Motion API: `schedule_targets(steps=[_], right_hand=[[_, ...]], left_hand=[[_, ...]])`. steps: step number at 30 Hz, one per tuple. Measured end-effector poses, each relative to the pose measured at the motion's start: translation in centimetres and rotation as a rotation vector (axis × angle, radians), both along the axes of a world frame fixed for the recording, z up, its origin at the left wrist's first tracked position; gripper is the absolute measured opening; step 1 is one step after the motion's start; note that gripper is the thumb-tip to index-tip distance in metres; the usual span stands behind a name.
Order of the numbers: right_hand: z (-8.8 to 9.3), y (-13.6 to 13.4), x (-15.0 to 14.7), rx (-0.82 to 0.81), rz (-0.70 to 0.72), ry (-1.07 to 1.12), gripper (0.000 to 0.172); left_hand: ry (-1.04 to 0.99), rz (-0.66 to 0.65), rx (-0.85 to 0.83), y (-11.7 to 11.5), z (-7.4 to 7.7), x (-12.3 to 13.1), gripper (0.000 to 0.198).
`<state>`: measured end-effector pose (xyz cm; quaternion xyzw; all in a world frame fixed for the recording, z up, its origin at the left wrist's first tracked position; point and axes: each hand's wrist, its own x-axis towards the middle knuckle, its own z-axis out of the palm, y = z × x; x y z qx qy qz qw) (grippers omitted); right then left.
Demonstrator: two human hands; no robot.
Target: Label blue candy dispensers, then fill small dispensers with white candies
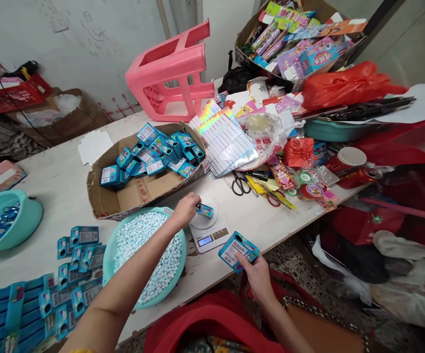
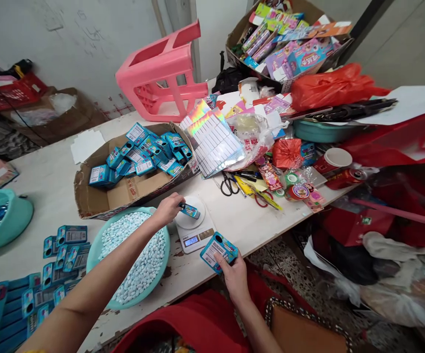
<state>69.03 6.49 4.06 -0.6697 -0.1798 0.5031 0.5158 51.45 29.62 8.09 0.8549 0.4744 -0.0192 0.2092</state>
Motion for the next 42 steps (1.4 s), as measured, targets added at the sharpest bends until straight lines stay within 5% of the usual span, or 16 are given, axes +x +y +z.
schedule_targets(steps=[3, 6, 9, 11, 14, 17, 20, 22, 25, 30, 33, 35, 37, 40, 42], right_hand=[[0.2, 0.1, -0.1, 0.0, -0.003, 0.0, 0.038], [0.4, 0.2, -0.3, -0.018, 0.029, -0.025, 0.04], [0.5, 0.3, -0.8, -0.058, 0.056, -0.065, 0.045], [0.5, 0.5, -1.1, -0.088, 0.091, -0.117, 0.048], [0.2, 1.4, -1.9, -0.109, 0.167, -0.17, 0.052], [0.0, 2.3, -2.9, -0.113, 0.232, -0.168, 0.054], [0.0, 3.1, -4.3, -0.117, 0.293, -0.187, 0.053], [0.1, 3.5, -5.2, -0.104, 0.334, -0.197, 0.052], [0.6, 4.2, -6.9, -0.055, 0.362, -0.227, 0.049], [2.0, 5.1, -9.9, 0.032, 0.374, -0.227, 0.046], [2.6, 5.7, -11.2, 0.055, 0.406, -0.199, 0.044], [2.8, 6.1, -11.7, 0.068, 0.447, -0.182, 0.043], [3.1, 6.4, -12.0, 0.085, 0.482, -0.174, 0.042], [3.7, 6.7, -12.4, 0.102, 0.498, -0.171, 0.041], [4.4, 6.9, -12.8, 0.096, 0.501, -0.173, 0.042]], left_hand=[[-0.078, -0.041, 0.018, 0.1, 0.5, -0.3, 0.036], [-0.052, -0.214, 0.023, -0.8, 0.7, 0.3, 0.048], [0.08, -0.193, -0.005, -2.7, 1.2, 0.4, 0.032], [0.061, -0.017, 0.023, -4.4, 2.3, -1.2, 0.027], [-0.13, 0.335, 0.153, -7.5, 5.4, -7.0, 0.038], [-0.142, 0.721, 0.317, -10.7, 8.8, -16.1, 0.043], [0.189, 1.174, 0.434, -11.9, 10.0, -26.5, 0.045], [0.362, 1.385, 0.46, -11.7, 9.2, -32.9, 0.05], [0.442, 1.535, 0.309, -10.6, 6.3, -40.7, 0.053], [0.377, 1.515, 0.058, -9.3, 0.1, -47.0, 0.05], [0.323, 1.471, 0.089, -9.6, -1.6, -46.5, 0.049], [0.257, 1.439, 0.287, -10.3, -1.7, -43.8, 0.048], [0.07, 1.287, 0.502, -11.4, -1.8, -39.1, 0.041], [-0.215, 0.88, 0.35, -13.1, -3.3, -30.4, 0.034], [-0.223, 0.778, 0.259, -14.0, -5.0, -25.6, 0.037]])
